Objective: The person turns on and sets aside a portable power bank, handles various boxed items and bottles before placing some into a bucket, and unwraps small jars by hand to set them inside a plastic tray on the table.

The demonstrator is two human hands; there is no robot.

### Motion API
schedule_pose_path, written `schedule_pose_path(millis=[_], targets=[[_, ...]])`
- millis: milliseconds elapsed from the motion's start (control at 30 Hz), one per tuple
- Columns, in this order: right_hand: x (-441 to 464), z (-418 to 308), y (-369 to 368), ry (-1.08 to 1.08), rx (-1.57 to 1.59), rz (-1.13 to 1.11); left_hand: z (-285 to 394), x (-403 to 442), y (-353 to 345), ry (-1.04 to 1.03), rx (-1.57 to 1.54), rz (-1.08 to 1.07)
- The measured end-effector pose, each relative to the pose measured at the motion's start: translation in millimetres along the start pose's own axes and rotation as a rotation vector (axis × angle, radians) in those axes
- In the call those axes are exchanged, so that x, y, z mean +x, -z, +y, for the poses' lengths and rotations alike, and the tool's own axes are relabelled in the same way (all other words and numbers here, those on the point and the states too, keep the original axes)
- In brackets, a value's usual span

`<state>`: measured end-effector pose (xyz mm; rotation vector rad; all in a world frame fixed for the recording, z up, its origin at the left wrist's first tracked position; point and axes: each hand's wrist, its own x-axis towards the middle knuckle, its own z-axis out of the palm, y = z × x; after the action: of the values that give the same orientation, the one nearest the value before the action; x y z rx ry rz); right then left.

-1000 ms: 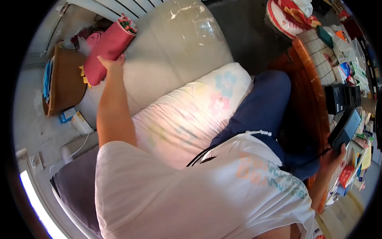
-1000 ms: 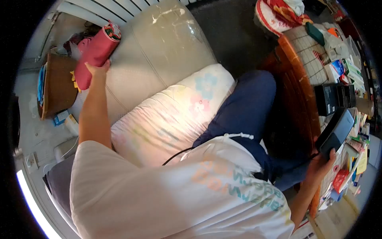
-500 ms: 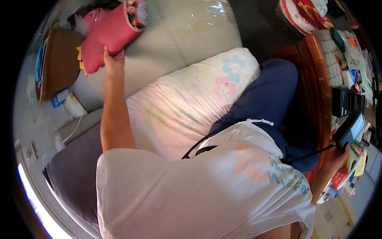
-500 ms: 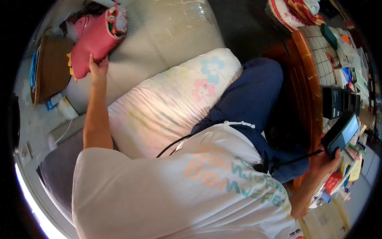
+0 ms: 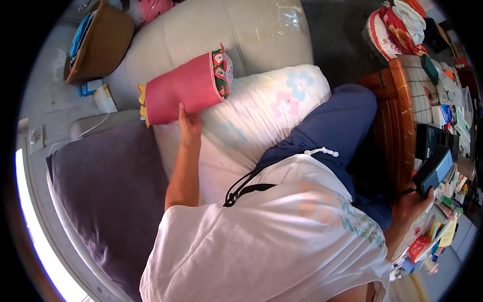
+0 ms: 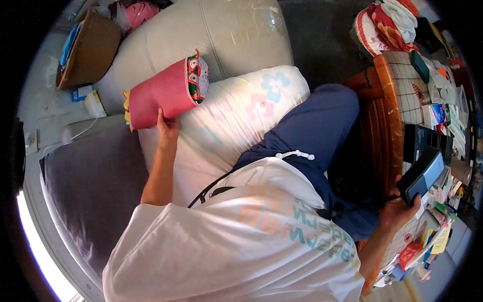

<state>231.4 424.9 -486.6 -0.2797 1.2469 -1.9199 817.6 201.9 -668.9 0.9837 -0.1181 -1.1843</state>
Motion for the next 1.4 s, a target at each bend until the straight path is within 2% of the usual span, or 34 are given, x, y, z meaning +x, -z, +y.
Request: schedule_pose_path(millis=[33,133,233,267,367,400,500,533,633,667,700,733,767,833,933,1000,1067,1100,1133,1167,1233,1300,1400], targets=[[-2,1,3,0.012,-0.002,0.006,1,1,-1,-0.008,-0.006,-0.024],[-12,2,3,0.046,-0.024,0.015,-1,-16,-15,0.007,0.034,0.095],[-18,7,-1,0.040,-0.024,0.034,8,-22,-11,0.142,0.120,-0.090],[-19,8,-3,0.029,-0.016,0.006,18,-31,-23,0.281,0.151,0.039],[-21,11,-3,0.020,0.002,-0.054,66,-15,1,0.997,0.368,-0.348],[-20,14,-1,0.025,0.004,-0.058,65,-41,-41,0.810,1.003,-0.117],[-27,21,-14,0.049,-0.027,0.001,34,-53,-87,-0.340,1.610,-0.722],[-29,23,-17,0.055,-0.043,0.016,27,-61,-120,-0.517,1.632,-0.646],[-35,24,-17,0.017,-0.038,0.042,-16,-34,-178,-1.435,1.636,-0.557],[-38,23,-24,0.030,-0.087,0.044,-45,-8,-150,-0.936,1.930,-0.641],[-41,22,-30,0.015,-0.130,0.114,-54,-20,-154,-0.971,2.211,-0.777],[-41,21,-33,-0.004,-0.127,0.068,-65,-29,-159,-1.046,2.472,-0.920],[-45,19,-36,-0.010,-0.100,0.097,-81,-5,-155,-0.880,2.543,-1.016],[-47,21,-39,0.009,-0.069,0.013,-84,-22,-179,-0.820,2.336,-1.004],[-54,15,-45,0.042,-0.072,-0.011,-107,-67,-244,-1.152,2.197,-0.974],[-58,16,-43,0.049,-0.131,-0.013,-127,-99,-276,-1.166,1.714,-1.294],[-62,27,-40,0.090,-0.180,0.026,-139,-185,-309,-0.677,1.267,-1.730],[-64,33,-41,0.106,-0.201,0.043,-152,-216,-307,-0.310,1.059,-1.778],[-70,25,-52,0.126,-0.261,0.076,-163,-246,-304,0.047,0.841,-1.780],[-69,29,-54,0.249,-0.450,0.107,-166,-281,-310,0.415,0.625,-1.769],[-71,38,-56,0.491,-0.828,0.173,-183,-326,-309,0.846,0.449,-1.460],[-74,44,-62,0.479,-0.823,0.197,-187,-346,-313,1.013,0.472,-1.206],[-79,45,-59,0.493,-0.938,0.210,-192,-348,-312,1.196,0.452,-1.111]])
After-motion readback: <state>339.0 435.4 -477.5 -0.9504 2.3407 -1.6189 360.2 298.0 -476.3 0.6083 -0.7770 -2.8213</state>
